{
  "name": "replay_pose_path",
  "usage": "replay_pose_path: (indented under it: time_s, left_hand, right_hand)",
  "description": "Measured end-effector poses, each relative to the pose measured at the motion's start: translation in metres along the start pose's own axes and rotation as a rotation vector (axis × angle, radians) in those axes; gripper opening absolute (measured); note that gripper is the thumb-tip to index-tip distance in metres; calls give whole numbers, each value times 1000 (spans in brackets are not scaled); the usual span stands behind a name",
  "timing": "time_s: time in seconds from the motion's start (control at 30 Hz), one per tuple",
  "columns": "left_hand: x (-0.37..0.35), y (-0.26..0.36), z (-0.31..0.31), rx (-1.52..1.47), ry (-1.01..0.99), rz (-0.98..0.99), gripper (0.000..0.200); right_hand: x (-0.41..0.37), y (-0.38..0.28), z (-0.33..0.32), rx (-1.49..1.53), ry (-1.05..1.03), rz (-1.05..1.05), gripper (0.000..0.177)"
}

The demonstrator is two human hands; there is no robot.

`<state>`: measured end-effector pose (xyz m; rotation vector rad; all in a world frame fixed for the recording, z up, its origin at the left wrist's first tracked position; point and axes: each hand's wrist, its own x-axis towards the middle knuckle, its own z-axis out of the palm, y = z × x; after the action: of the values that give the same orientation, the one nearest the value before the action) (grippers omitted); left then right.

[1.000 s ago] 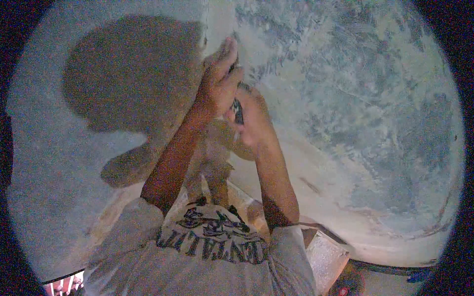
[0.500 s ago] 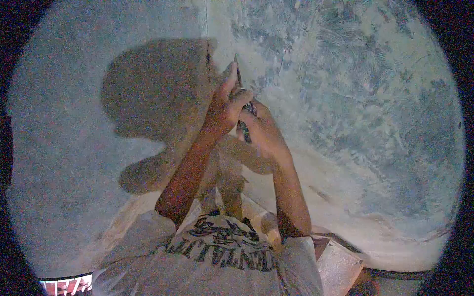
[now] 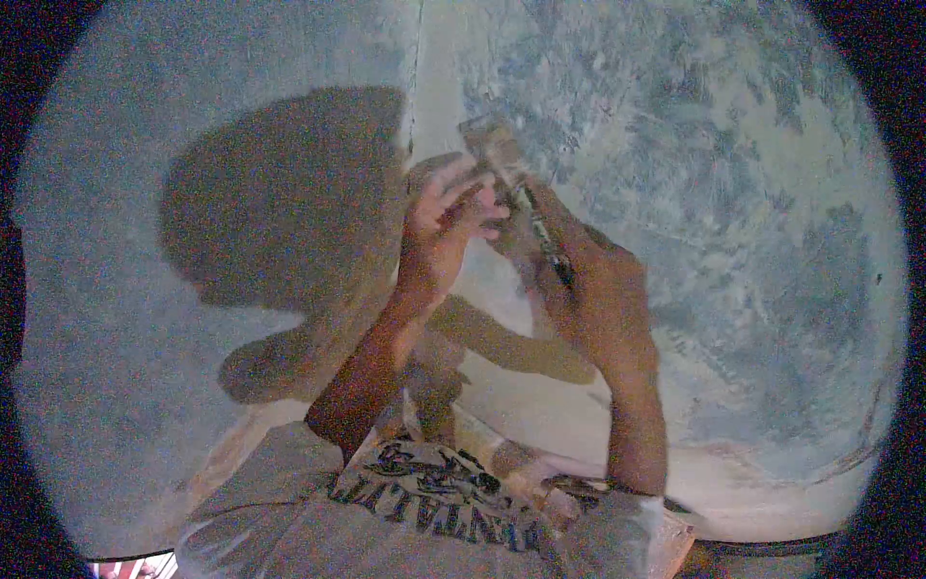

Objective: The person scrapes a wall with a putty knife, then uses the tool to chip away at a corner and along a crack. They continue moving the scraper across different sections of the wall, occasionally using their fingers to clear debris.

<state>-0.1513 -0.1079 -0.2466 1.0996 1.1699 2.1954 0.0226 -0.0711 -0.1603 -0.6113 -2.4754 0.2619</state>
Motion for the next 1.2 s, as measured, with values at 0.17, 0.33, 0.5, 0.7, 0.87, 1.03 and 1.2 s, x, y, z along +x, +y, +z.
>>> replay_pose_path:
  time_s: [0.17, 0.33, 0.5, 0.7, 0.87, 1.03, 1.2]
  left_hand:
    - [13, -2, 1, 569, 43, 528, 73]
    - [24, -2, 10, 768, -43, 621, 88]
    - [38, -1, 2, 862, 35, 643, 87]
    - [57, -14, 6, 642, 167, 854, 59]
    - [63, -8, 5, 705, 262, 787, 44]
    - [71, -5, -2, 789, 325, 738, 40]
    - [73, -1, -1, 773, 328, 769, 36]
  right_hand:
    - [24, -12, -45, -564, -188, -158, 59]
    - [54, -36, -51, -887, -234, -252, 47]
    - [68, -51, -54, -1054, -235, -294, 67]
    - [79, -59, -55, -1135, -190, -411, 63]
    - [84, -61, -54, -1104, -213, -454, 62]
    - [104, -51, -47, -977, -167, -517, 61]
    - [94, -76, -51, -1051, -203, -434, 59]
